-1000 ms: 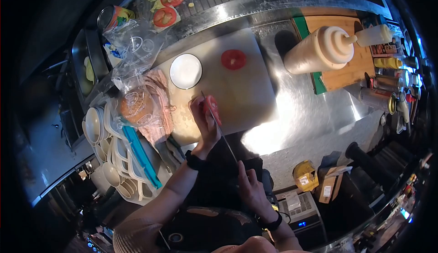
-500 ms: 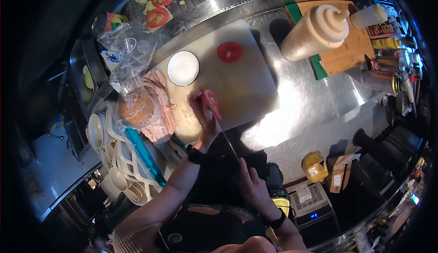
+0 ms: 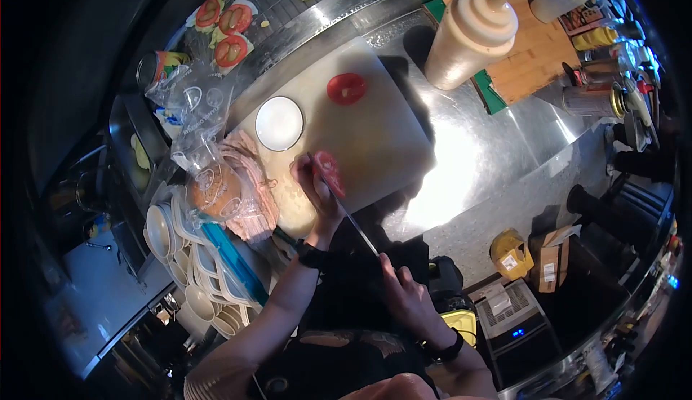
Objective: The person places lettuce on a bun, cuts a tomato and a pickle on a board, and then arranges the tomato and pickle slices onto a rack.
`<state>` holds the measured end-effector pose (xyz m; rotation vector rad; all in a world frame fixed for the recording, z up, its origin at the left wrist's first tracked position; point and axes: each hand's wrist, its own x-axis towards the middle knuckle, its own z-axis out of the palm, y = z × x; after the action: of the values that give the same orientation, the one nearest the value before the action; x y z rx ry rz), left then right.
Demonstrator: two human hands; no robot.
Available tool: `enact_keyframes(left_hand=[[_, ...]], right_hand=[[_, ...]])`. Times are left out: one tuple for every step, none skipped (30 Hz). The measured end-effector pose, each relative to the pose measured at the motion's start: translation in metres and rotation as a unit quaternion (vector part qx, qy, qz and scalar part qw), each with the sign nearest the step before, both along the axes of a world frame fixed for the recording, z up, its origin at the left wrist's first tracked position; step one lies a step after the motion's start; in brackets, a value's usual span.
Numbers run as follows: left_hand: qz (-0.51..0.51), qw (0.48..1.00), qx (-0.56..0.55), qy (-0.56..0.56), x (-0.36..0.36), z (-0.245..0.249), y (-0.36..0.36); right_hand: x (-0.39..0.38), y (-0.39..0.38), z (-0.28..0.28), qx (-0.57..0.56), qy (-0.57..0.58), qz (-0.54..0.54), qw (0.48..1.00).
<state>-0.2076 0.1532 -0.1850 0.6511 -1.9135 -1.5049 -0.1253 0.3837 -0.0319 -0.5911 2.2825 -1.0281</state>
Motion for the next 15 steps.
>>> enact_keyframes(left_hand=[[-0.009, 0.999, 0.040, -0.012, 0.000, 0.001, 0.000], [-0.016, 0.996, 0.080, -0.026, 0.001, 0.003, -0.001], [-0.014, 0.992, 0.118, -0.035, 0.003, 0.002, -0.002], [-0.011, 0.987, 0.155, -0.044, 0.005, 0.002, -0.003], [0.000, 0.981, 0.191, -0.047, 0.005, -0.002, -0.005], [0.009, 0.980, 0.196, -0.034, 0.003, 0.000, -0.005], [0.017, 0.979, 0.200, -0.022, 0.001, 0.001, -0.004], [0.022, 0.984, 0.176, 0.006, -0.001, 0.002, -0.002], [0.024, 0.986, 0.161, 0.024, -0.002, 0.002, -0.001], [0.026, 0.988, 0.145, 0.041, -0.003, 0.002, 0.000], [0.025, 0.989, 0.140, 0.049, -0.003, 0.001, 0.000], [0.021, 0.989, 0.135, 0.049, -0.003, 0.001, 0.000], [0.016, 0.990, 0.131, 0.048, -0.003, 0.002, 0.000], [0.009, 0.991, 0.127, 0.039, -0.001, 0.003, -0.001], [0.005, 0.991, 0.125, 0.035, -0.001, 0.003, -0.001]], right_hand=[[-0.002, -0.001, -0.002, -0.001, -0.005, 0.002, 1.000], [-0.002, -0.001, -0.004, -0.002, -0.011, 0.006, 1.000], [-0.002, -0.002, -0.005, -0.001, -0.011, 0.006, 1.000], [-0.001, -0.003, -0.006, 0.000, -0.012, 0.006, 1.000], [0.000, -0.004, -0.007, 0.001, -0.012, 0.006, 1.000], [0.003, -0.002, -0.007, 0.004, -0.026, 0.011, 1.000], [0.007, 0.001, -0.006, 0.008, -0.038, 0.016, 0.999], [0.010, 0.003, -0.006, 0.012, -0.051, 0.021, 0.998], [0.009, 0.002, -0.005, 0.008, -0.048, 0.020, 0.999], [0.007, 0.002, -0.004, 0.005, -0.044, 0.020, 0.999], [0.004, 0.001, -0.004, 0.002, -0.040, 0.019, 0.999], [0.001, -0.001, -0.005, -0.008, -0.020, 0.013, 1.000], [-0.004, -0.004, -0.008, -0.019, 0.000, 0.006, 1.000], [-0.005, -0.006, -0.009, -0.029, 0.020, -0.001, 0.999], [-0.004, -0.007, -0.008, -0.016, -0.001, 0.002, 1.000]])
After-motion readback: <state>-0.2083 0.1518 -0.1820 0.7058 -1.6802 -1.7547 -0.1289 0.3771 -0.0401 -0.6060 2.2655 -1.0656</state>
